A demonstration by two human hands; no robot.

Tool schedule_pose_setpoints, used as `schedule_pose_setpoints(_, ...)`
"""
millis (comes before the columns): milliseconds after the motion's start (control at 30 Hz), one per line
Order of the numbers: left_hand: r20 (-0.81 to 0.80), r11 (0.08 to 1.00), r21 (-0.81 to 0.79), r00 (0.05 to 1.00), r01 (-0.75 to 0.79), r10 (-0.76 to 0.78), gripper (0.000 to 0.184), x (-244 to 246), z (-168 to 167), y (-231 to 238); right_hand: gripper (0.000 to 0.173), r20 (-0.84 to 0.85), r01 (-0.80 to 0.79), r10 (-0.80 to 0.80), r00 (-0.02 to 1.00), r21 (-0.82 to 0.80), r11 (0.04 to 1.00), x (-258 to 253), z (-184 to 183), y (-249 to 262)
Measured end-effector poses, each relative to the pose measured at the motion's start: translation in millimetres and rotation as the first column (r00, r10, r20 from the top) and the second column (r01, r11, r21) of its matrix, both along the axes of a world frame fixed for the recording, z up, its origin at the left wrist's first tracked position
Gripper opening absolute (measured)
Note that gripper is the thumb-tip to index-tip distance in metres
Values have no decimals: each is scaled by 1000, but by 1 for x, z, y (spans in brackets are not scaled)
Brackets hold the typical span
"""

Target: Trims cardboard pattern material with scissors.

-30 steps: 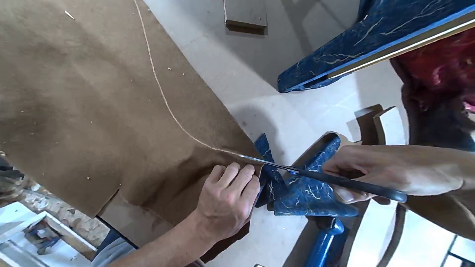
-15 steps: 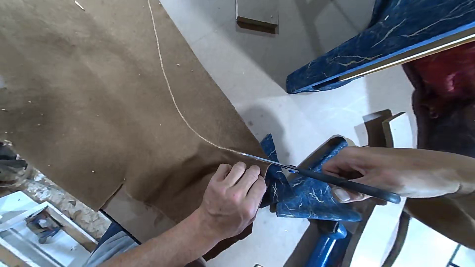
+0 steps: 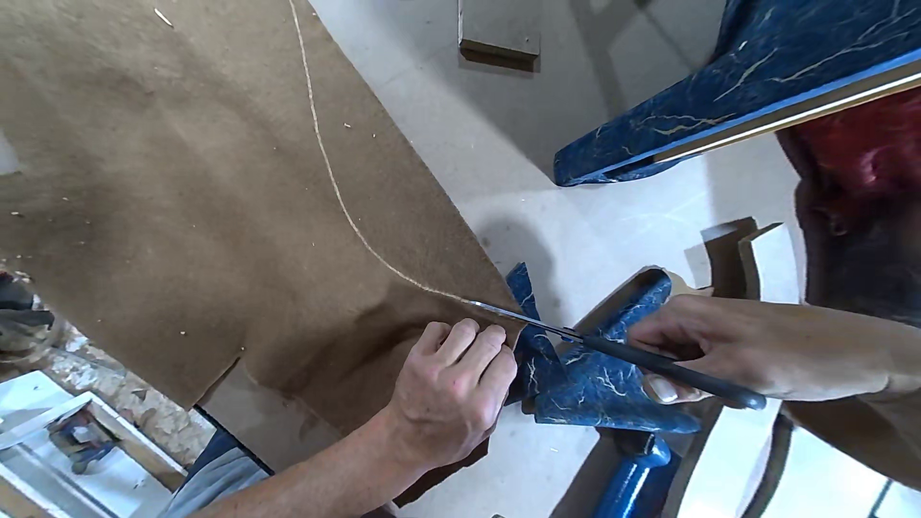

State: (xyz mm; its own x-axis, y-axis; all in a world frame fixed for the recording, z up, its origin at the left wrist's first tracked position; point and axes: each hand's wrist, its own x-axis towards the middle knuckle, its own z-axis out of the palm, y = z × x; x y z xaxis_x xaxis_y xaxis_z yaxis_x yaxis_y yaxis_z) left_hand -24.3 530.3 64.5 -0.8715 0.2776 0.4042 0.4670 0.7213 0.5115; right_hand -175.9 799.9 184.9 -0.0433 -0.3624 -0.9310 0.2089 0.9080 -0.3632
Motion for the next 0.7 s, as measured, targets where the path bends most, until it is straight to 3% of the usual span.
schedule_pose_setpoints(233,-9,1000,17,1000,-2,2,14,0,3,0,38,-71,-52,54,996,27,998,0,3,-4)
schedule_pose_setpoints(333,-10,1000,27,1000,-1,2,14,1,4,0,33,-77,2,3,997,61,998,2,2,-9)
schedule_pose_setpoints(500,-14,1000,18,1000,-1,1,14,2,5,-1,42,-51,-30,33,998,47,998,2,-4,-10)
schedule_pose_setpoints(700,-7,1000,23,1000,5,-5,14,3,6,-1,38,-60,-15,16,998,22,1000,0,-4,-6)
